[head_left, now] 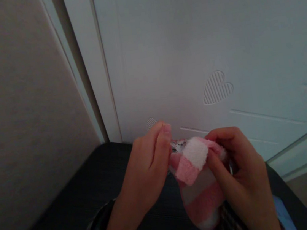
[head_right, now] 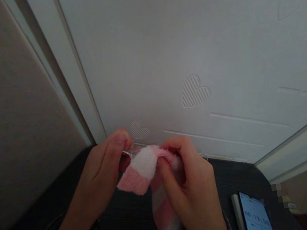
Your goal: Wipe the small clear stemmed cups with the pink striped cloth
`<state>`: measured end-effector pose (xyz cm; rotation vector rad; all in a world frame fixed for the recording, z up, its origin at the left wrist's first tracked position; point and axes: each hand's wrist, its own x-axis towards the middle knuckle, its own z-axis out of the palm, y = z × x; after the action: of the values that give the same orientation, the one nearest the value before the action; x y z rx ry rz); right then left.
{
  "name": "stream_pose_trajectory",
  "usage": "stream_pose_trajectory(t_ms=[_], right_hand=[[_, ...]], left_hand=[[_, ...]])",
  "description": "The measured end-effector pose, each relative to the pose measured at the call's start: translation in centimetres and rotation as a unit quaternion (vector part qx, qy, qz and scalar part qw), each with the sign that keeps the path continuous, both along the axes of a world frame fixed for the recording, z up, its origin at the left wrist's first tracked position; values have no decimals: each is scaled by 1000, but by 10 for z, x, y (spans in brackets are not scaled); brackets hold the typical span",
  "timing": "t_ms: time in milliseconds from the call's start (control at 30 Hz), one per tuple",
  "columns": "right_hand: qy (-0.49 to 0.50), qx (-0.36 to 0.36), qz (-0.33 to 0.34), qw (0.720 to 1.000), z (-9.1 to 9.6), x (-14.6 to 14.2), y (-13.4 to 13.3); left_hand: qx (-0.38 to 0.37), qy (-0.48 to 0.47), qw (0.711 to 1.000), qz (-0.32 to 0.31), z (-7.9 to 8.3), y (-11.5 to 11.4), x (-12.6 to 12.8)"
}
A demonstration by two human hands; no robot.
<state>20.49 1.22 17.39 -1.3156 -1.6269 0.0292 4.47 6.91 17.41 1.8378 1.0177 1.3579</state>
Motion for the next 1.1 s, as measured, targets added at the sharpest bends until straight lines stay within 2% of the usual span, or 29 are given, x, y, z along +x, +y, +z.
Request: stream_pose_trajectory(t_ms=[133,267,433,567,700,767,833,900,1000,1100], right_hand=[[69,1,1,998,-1,-1,0],[79,-28,12,996,1,1,-1],[41,-77,102,991,3,-6,3],[40,-78,106,991,3,-9,6],[30,-77,72,994,2,-6,6],[27,-67,15,997,0,0,6],[41,-43,-60,996,-3,9,7],[57,-27,-106,992,-6,19,8],[60,-47,-107,991,-7,24,10],[71,-50,-87,992,-7,15,13]], left_hand=[[-20,-24,998,-45,1,-3,0],[-23,-40,994,-98,-1,-5,-3],[23,-44,987,-152,-4,-6,-10],[88,20,989,-115,1,0,-14],[108,71,988,-86,4,5,-19],[107,50,992,-54,3,7,-22],[89,-2,996,-13,1,9,-24],[67,-56,996,2,0,11,-24],[50,-93,994,-10,-2,16,-23],[42,-100,994,-16,-4,17,-20]])
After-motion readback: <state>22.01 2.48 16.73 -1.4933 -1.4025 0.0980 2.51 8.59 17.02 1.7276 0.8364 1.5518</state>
